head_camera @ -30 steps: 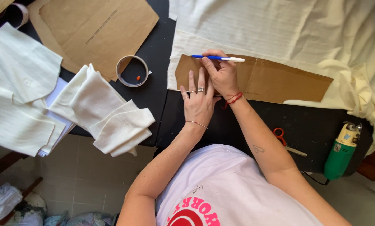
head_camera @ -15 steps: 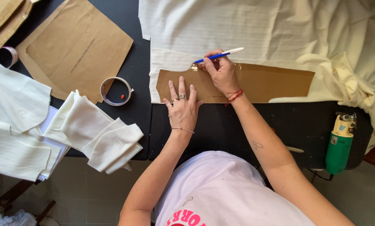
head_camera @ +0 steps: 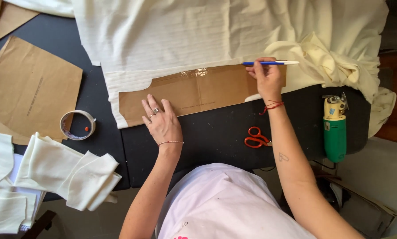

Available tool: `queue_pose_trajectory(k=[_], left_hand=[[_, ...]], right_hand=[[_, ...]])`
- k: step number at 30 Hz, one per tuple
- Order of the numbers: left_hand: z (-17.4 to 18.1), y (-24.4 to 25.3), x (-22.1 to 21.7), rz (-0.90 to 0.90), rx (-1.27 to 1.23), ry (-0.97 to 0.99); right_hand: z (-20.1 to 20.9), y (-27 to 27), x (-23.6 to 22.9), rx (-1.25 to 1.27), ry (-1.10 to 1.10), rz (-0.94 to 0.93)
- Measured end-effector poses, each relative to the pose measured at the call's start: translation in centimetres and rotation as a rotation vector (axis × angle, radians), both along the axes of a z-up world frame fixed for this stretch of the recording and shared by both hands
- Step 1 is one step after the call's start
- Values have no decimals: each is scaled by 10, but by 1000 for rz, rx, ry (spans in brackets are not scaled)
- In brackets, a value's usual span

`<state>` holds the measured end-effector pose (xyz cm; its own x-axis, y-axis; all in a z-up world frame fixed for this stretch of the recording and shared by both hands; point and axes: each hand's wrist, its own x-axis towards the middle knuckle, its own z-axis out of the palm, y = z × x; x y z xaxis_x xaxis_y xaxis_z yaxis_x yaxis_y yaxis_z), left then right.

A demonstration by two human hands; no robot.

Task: The person lays out a large piece of white fabric on a black table and uses a cardboard template to trace a shape with a blue pen. They then use a green electric rotary cutter to cut the fabric along the traced lines. The person repeats this process multiple times, cutting several pieces of fabric.

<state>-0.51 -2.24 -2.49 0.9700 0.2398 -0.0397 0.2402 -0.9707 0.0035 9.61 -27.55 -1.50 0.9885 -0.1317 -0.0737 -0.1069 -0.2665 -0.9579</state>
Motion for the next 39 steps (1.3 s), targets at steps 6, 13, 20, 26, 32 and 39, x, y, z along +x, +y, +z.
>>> queue_pose_trajectory(k=[6,13,20,26,32,39], left_hand=[[-8,-94,36,-423,-96,-172],[-27,-205,89,-961,-221,-1],[-26,-246,117,-1042,-37,267],[-1,-231,116,-1058,-125,233],[16,-229,130,-1142,3,525],[11,-225,122,-1099,5,553]], right_hand=[[2,-83,1,-130,-18,-115],[0,-99,-12,-75,-88,-272],[-2,-100,-29,-405,-285,-257],[23,-95,-58,-574,-280,-265],[45,-92,-82,-586,-330,-117],[35,-71,-86,-684,-293,-237]])
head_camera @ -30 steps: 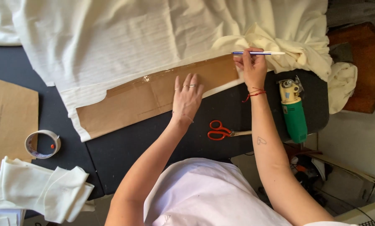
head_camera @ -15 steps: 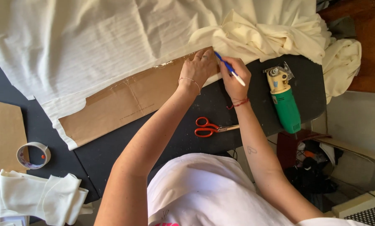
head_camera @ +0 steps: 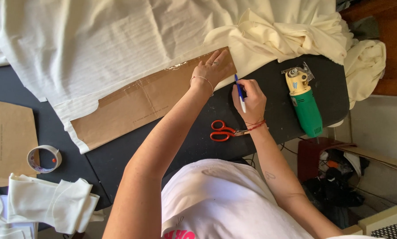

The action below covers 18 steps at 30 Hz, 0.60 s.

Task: The person lays out a large piece of white fabric on a black table and uses a cardboard template to trace a shape with a blue pen. They then use a green electric rotary cutter to cut the fabric along the traced lines. The person repeats this process multiple times, cutting several pieces of fabric.

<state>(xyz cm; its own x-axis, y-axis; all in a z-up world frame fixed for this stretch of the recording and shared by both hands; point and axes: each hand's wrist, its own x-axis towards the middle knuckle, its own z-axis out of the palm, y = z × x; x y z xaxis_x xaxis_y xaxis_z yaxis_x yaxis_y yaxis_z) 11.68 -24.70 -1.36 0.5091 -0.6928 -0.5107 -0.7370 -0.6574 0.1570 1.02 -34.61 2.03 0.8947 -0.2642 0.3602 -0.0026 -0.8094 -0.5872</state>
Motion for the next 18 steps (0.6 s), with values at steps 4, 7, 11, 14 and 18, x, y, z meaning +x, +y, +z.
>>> queue_pose_trajectory(k=[4,7,11,14,18], left_hand=[[-3,0,4,-34,38,91],[4,2,3,-26,43,117],[-9,0,3,-45,77,38],[-23,18,-5,-27,-39,-75],[3,73,-23,183,-63,-78]], right_hand=[[-4,21,-2,-110,13,46],[-7,43,-7,-192,23,104],[-18,57,-23,-248,2,284],[11,56,-30,-14,70,145],[9,2,-48,69,66,12]])
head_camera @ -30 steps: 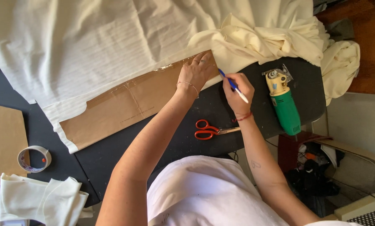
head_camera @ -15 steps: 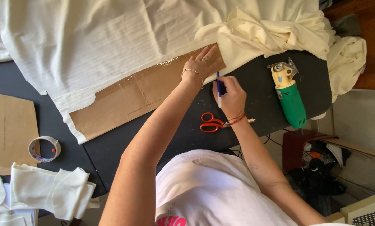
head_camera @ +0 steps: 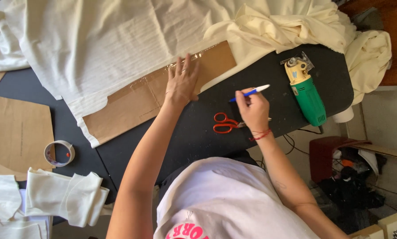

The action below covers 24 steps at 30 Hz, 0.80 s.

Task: The person lays out a large piece of white fabric on a black table and uses a cardboard template to trace a shape with a blue pen. They then use a green electric rotary cutter to cut the fabric along the traced lines. The person repeats this process multiple times, cutting several pieces of fabric.

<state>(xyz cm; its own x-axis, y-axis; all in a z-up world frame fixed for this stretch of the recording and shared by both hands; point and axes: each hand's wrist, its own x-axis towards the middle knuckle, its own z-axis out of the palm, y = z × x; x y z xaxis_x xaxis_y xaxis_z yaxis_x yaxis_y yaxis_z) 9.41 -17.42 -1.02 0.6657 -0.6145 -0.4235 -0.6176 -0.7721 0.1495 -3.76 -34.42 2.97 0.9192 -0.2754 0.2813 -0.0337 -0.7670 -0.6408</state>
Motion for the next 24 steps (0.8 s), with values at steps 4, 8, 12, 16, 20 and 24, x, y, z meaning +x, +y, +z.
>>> queue_pose_trajectory(k=[4,8,12,16,20,24], left_hand=[[22,34,-18,110,-216,56],[21,48,-31,216,-424,-100],[33,24,-68,157,-527,-669],[66,-21,-125,-118,-770,-802],[104,-59,-177,-435,-1088,-729],[115,-81,-241,-687,-1236,-427]], right_hand=[[2,-46,-11,301,171,-148],[13,-69,-2,653,284,-172],[61,-48,-2,966,294,-146],[55,-38,-56,914,422,-37],[69,-17,-132,863,283,-404],[1,-34,-256,764,130,-939]])
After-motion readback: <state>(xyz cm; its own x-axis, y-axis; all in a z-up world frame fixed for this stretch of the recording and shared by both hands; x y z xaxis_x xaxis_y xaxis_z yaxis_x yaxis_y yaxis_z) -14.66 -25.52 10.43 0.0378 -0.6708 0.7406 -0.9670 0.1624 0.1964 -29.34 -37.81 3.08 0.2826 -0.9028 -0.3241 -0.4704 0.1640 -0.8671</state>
